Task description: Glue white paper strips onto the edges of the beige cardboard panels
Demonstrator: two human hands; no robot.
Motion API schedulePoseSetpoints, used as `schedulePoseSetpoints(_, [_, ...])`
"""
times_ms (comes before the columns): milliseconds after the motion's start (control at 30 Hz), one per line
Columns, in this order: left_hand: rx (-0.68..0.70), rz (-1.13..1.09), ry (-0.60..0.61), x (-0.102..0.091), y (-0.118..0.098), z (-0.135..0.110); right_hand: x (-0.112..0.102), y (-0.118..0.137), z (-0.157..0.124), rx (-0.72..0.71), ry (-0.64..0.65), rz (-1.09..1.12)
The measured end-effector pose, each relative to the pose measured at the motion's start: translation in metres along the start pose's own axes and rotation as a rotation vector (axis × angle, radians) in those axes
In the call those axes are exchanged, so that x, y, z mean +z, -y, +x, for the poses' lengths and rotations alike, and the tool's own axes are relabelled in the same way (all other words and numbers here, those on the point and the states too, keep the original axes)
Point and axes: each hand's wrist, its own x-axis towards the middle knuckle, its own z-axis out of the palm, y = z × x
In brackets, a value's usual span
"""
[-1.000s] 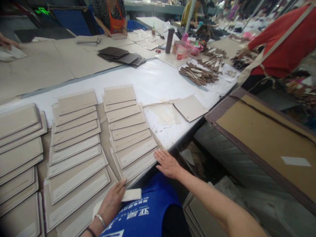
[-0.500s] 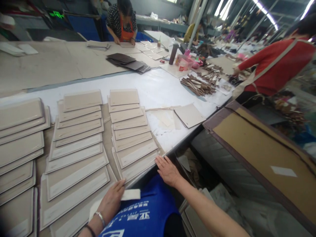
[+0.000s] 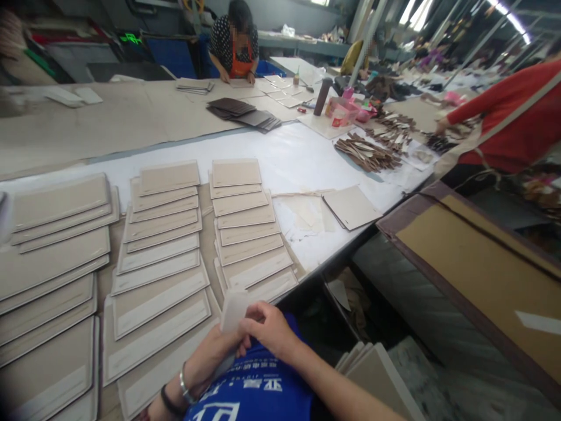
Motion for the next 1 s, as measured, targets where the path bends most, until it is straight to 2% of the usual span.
schedulePoseSetpoints(100, [-0.007, 0.008, -0.005, 0.002, -0.006, -0.003, 0.02, 0.008, 0.007, 0.085, 0.022, 0.202])
schedulePoseSetpoints(167, [-0.001, -0.023, -0.004, -0.001, -0.007, -0.006, 0.027, 0.007, 0.011, 0.111, -0.007, 0.215])
schedulePoseSetpoints(267, [-0.012, -0.168, -0.011, -0.007, -0.005, -0.01, 0.032, 0.004, 0.014, 0.068, -0.107, 0.097])
schedulePoseSetpoints(333, [-0.015, -0.219, -0.067, -0.012, -0.003, -0.012, 0.036, 0.002, 0.014, -0.007, -0.186, -0.025])
schedulePoseSetpoints(500, [0.042, -0.133, -0.285, -0.024, 0.002, -0.011, 0.05, 0.002, 0.011, -0.093, -0.234, -0.183])
schedulePoseSetpoints(667, [0.058, -0.094, -0.362, -0.025, 0.005, -0.009, 0.062, 0.005, 0.008, -0.091, -0.331, -0.249])
schedulePoseSetpoints(767, [0.07, -0.042, -0.363, -0.025, 0.002, -0.008, 0.063, 0.006, 0.013, -0.125, -0.379, -0.255])
schedulePoseSetpoints(867, [0.124, 0.074, -0.357, -0.027, -0.001, -0.005, 0.058, 0.005, 0.022, -0.12, -0.422, -0.154])
schedulePoseSetpoints(1000, [0.193, 0.287, -0.37, -0.026, -0.003, 0.004, 0.045, 0.004, 0.041, -0.038, -0.378, 0.046])
